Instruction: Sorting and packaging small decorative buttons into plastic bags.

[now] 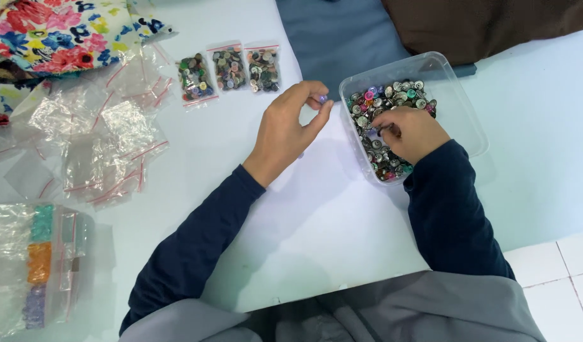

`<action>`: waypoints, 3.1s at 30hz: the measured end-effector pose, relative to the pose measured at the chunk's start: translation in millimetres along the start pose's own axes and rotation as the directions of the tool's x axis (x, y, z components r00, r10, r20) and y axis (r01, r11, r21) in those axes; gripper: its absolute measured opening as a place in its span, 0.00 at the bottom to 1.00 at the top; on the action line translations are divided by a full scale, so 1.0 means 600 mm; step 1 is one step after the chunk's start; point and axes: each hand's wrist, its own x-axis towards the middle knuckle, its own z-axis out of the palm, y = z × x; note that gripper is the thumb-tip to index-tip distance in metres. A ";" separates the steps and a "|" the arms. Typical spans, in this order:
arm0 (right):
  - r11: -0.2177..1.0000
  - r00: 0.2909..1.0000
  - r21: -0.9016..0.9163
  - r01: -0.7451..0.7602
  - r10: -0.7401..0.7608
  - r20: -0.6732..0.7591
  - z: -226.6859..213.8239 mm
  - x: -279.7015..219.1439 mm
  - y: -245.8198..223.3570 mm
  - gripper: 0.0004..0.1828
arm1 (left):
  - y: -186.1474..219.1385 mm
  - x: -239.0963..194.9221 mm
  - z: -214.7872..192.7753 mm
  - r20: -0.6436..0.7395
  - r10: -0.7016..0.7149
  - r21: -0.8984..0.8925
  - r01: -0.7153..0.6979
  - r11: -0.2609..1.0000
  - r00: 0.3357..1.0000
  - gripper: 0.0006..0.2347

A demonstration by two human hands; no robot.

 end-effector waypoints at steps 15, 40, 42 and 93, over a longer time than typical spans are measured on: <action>0.996 1.000 -0.083 -0.018 0.020 0.024 0.073 0.019 0.059 0.04 | 0.042 0.000 0.079 0.202 0.124 -0.132 -0.099 0.986 0.971 0.08; 0.736 0.624 -0.154 0.659 -0.650 -0.434 0.196 0.024 -0.294 0.07 | -0.088 -0.227 -0.207 0.226 -0.322 0.336 0.237 0.912 0.919 0.06; 0.754 0.636 -0.186 0.630 -0.639 -0.433 0.213 0.037 -0.299 0.07 | -0.095 -0.239 -0.210 0.190 -0.290 0.375 0.204 0.904 0.938 0.06; 0.920 0.863 0.048 0.388 -0.345 -0.369 0.184 0.017 -0.192 0.14 | -0.090 -0.231 -0.166 0.266 -0.169 0.375 0.060 0.925 0.949 0.11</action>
